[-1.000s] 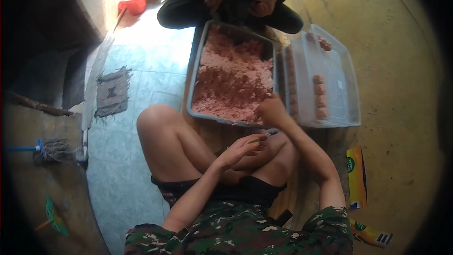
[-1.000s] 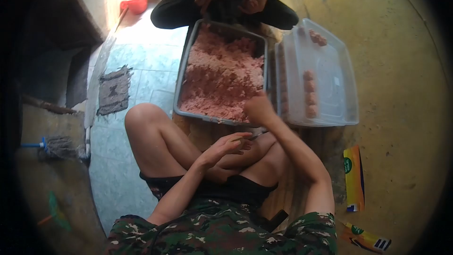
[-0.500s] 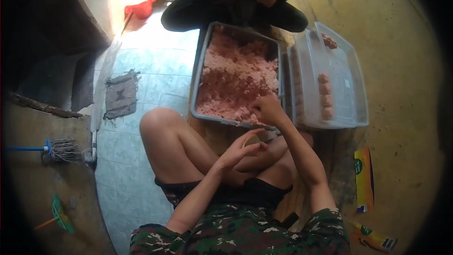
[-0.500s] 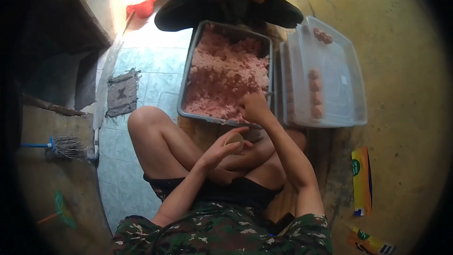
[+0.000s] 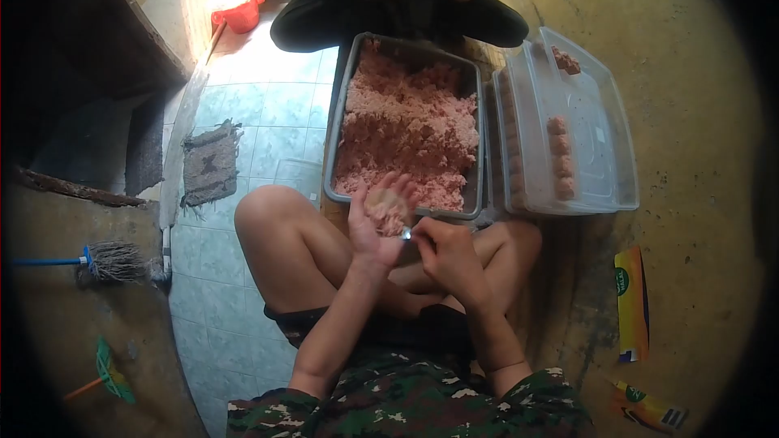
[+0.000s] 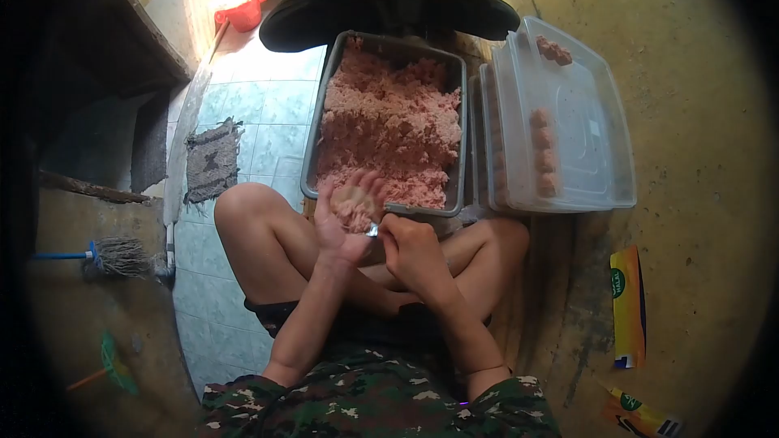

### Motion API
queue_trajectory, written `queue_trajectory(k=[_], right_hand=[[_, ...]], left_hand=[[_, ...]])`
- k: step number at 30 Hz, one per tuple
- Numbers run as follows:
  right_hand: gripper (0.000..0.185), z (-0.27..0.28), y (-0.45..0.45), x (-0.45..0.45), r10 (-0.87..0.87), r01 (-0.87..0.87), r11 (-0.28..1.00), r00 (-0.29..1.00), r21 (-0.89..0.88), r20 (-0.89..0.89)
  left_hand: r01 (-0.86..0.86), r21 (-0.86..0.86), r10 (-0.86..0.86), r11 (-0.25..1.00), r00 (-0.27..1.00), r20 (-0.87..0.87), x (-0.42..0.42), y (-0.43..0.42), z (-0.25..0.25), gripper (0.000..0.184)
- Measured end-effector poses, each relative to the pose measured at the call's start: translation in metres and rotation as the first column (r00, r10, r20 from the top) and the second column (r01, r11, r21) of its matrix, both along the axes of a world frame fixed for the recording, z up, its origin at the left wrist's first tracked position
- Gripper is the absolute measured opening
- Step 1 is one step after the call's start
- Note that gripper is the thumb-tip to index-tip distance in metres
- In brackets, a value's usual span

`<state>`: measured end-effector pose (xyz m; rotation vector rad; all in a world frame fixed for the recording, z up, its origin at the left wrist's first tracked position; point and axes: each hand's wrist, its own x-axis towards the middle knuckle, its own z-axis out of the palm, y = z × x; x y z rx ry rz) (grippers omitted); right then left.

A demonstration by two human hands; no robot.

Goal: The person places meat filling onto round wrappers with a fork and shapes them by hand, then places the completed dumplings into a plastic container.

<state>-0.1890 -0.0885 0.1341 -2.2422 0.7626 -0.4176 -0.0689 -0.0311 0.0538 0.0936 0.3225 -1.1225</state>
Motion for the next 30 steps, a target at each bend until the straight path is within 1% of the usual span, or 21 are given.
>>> queue_trajectory(k=[2, 3, 4, 6, 8, 9, 11, 12, 13, 15, 16, 19, 21, 22, 23, 24, 25, 26, 27, 29, 30], right_hand=[[0.006, -0.002, -0.010, -0.007, 0.140, -0.151, 0.986, 0.979, -0.072, -0.147], [0.005, 0.006, -0.024, -0.013, 0.039, -0.078, 0.983, 0.974, -0.168, -0.222], [0.006, 0.014, -0.040, -0.018, -0.055, -0.024, 0.965, 0.954, -0.259, -0.294], [0.008, 0.000, -0.079, -0.009, -0.143, -0.111, 0.814, 0.913, -0.571, -0.381], [0.007, -0.054, -0.121, 0.002, -0.129, -0.370, 0.700, 0.776, -0.611, -0.618], [0.007, -0.063, -0.126, -0.002, -0.138, -0.369, 0.694, 0.775, -0.619, -0.617], [0.007, -0.074, -0.133, 0.015, 0.114, -0.550, 0.593, 0.780, -0.588, -0.615], [0.006, -0.071, -0.127, 0.017, 0.152, -0.561, 0.674, 0.741, -0.479, -0.654], [0.006, -0.078, -0.123, 0.018, 0.168, -0.569, 0.680, 0.735, -0.462, -0.657], [0.011, -0.077, -0.129, 0.014, 0.001, -0.390, 0.773, 0.789, -0.500, -0.615], [0.011, -0.071, -0.126, 0.003, -0.014, -0.375, 0.784, 0.786, -0.495, -0.618], [0.009, -0.031, -0.116, 0.011, 0.201, -0.274, 0.940, 0.926, -0.203, -0.319], [0.011, 0.013, -0.091, 0.010, 0.139, -0.168, 0.975, 0.970, -0.142, -0.197], [0.014, 0.030, -0.074, 0.007, 0.065, -0.070, 0.996, 0.994, -0.056, -0.090], [0.014, 0.043, -0.062, 0.007, 0.056, -0.061, 0.997, 0.995, -0.048, -0.088], [0.012, 0.052, -0.049, 0.007, 0.087, -0.086, 0.996, 0.995, 0.027, -0.048], [0.011, 0.053, -0.039, 0.009, 0.115, -0.114, 0.989, 0.993, 0.099, -0.003], [0.008, 0.039, -0.032, 0.017, 0.142, -0.141, 0.990, 0.989, 0.021, -0.036], [0.008, 0.035, -0.031, 0.012, 0.129, -0.128, 0.991, 0.991, 0.031, -0.032], [0.007, 0.033, -0.034, 0.004, 0.001, -0.094, 0.923, 0.970, -0.372, -0.242], [0.007, 0.051, -0.030, 0.002, -0.017, -0.019, 0.969, 0.990, -0.245, -0.141]], left_hand=[[-0.065, 0.092, 0.057, 0.994, 0.995, 0.080, 0.010, 0.012, -0.017, 0.045], [-0.144, 0.178, 0.116, 0.973, 0.980, 0.160, 0.014, 0.017, -0.023, 0.042], [-0.180, 0.202, 0.157, 0.963, 0.980, 0.123, 0.024, 0.022, -0.007, 0.040], [-0.184, 0.148, 0.158, 0.972, 0.973, 0.170, 0.029, 0.028, 0.002, 0.042], [-0.140, 0.050, 0.125, 0.989, 0.965, 0.229, 0.025, 0.021, 0.001, 0.045], [-0.138, 0.038, 0.126, 0.990, 0.966, 0.226, 0.019, 0.020, -0.003, 0.045], [-0.093, 0.073, 0.066, 0.993, 0.947, 0.313, 0.020, 0.018, -0.010, 0.048], [-0.098, 0.133, 0.040, 0.986, 0.925, 0.378, 0.022, 0.021, -0.003, 0.053], [-0.101, 0.152, 0.038, 0.983, 0.928, 0.371, 0.025, 0.030, 0.001, 0.053], [-0.205, 0.239, 0.026, 0.949, 0.806, 0.592, 0.028, 0.029, 0.008, 0.056], [-0.214, 0.222, 0.056, 0.951, 0.829, 0.557, 0.027, 0.028, 0.011, 0.051], [-0.113, 0.248, -0.040, 0.962, 0.840, 0.540, 0.026, 0.031, 0.014, 0.051], [-0.075, 0.218, -0.066, 0.973, 0.817, 0.573, 0.026, 0.026, 0.004, 0.053], [0.019, 0.112, -0.069, 0.994, 0.883, 0.464, 0.026, 0.024, 0.001, 0.054], [0.091, -0.002, -0.085, 0.996, 0.934, 0.346, 0.025, 0.024, -0.001, 0.055], [0.097, 0.011, -0.095, 0.995, 0.933, 0.346, 0.020, 0.021, 0.005, 0.055], [0.191, -0.225, -0.145, 0.955, 0.968, 0.205, 0.013, 0.016, 0.017, 0.055], [0.235, -0.457, -0.229, 0.858, 0.971, 0.070, 0.008, 0.014, 0.023, 0.056], [0.248, -0.447, -0.243, 0.859, 0.968, 0.070, 0.007, 0.016, 0.014, 0.056], [0.140, 0.052, -0.146, 0.989, 0.980, 0.133, 0.007, 0.016, -0.008, 0.054], [0.127, 0.112, -0.148, 0.986, 0.965, 0.214, 0.007, 0.019, -0.003, 0.052]])
